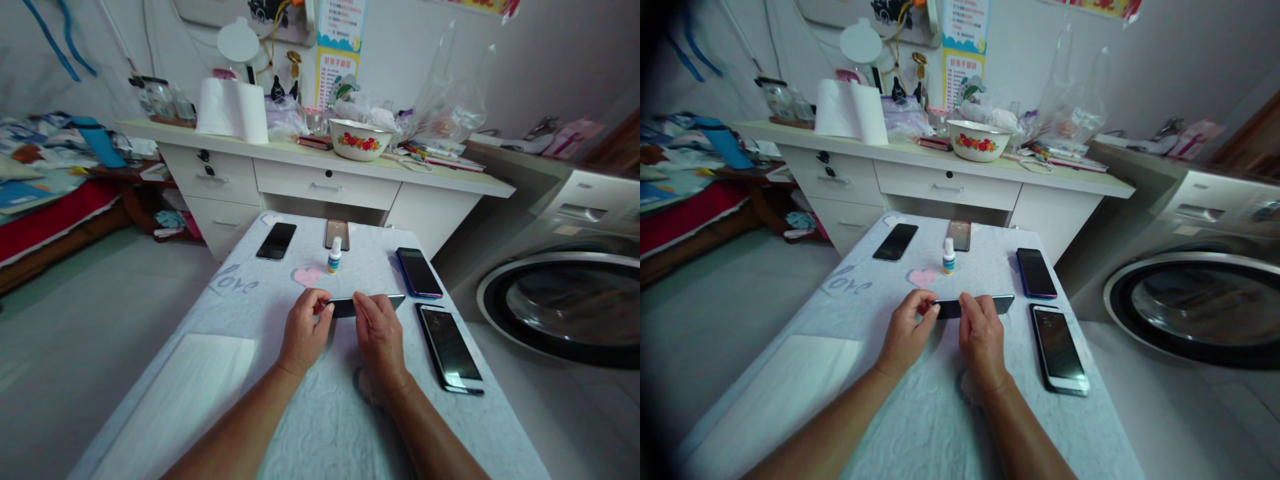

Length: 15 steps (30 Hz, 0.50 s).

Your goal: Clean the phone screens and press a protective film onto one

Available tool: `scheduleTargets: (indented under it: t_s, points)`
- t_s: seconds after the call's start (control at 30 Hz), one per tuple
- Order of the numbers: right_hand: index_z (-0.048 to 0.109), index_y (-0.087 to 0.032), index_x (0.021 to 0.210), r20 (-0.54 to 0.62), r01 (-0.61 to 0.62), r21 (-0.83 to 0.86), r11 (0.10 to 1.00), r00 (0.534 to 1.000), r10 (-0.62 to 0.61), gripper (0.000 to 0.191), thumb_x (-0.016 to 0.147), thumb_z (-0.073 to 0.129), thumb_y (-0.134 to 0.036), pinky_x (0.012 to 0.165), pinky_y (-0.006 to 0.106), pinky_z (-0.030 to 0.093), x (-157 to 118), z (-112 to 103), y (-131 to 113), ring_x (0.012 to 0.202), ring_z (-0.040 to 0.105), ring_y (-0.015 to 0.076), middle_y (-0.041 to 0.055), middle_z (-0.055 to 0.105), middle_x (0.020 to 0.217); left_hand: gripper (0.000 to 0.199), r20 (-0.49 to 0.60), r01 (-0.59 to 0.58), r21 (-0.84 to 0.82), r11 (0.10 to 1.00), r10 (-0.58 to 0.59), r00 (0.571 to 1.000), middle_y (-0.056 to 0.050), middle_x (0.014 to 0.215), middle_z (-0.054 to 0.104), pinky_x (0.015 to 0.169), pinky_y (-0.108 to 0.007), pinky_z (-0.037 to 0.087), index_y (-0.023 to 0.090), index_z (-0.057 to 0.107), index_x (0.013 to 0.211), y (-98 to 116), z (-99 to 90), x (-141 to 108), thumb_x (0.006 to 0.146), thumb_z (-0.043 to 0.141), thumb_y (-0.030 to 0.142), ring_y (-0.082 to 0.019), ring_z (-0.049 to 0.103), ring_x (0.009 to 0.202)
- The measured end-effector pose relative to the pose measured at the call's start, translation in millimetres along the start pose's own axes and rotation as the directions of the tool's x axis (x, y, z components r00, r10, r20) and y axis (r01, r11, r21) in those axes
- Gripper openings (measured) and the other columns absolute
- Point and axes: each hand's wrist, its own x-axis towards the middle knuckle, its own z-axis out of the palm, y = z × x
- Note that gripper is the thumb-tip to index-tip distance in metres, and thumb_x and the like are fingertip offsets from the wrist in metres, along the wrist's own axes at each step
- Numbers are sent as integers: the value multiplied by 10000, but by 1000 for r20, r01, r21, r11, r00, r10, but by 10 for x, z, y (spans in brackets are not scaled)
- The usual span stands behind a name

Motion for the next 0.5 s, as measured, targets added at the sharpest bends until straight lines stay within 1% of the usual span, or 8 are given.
scheduleTargets:
  t_s: [0.17,0.3,0.4,0.5]
  points:
    - [647,-163,1156,28,33,-24,999,999,-32,273,989,432,-183,693,281,490,-4,13,-16,742,570,150,42,565,836,87,5,-18,16,1000,18,1000,-30,886,627,743,-280,474,182,576,947,-9,-4,8,887,524,218,-155,583,799]
    - [651,-151,1140,120,59,-42,997,991,-53,267,983,435,-168,692,270,484,44,-94,24,743,569,149,48,570,849,80,5,-25,27,999,25,1000,-32,886,624,734,-278,476,179,571,939,-5,-1,2,886,516,204,-153,580,791]
    - [655,-152,1119,160,66,-51,997,985,-57,259,966,447,-138,733,273,480,110,-190,80,774,577,152,53,576,873,81,-25,-28,37,999,29,999,-35,891,621,744,-286,480,181,568,938,-18,6,0,884,510,197,-161,580,810]
    - [665,-158,1086,166,53,-77,996,985,-39,245,961,455,-144,732,276,475,164,-212,117,769,572,156,51,572,866,89,-86,-15,48,999,19,996,-40,908,619,750,-294,483,183,564,949,-58,14,11,884,505,201,-169,578,829]
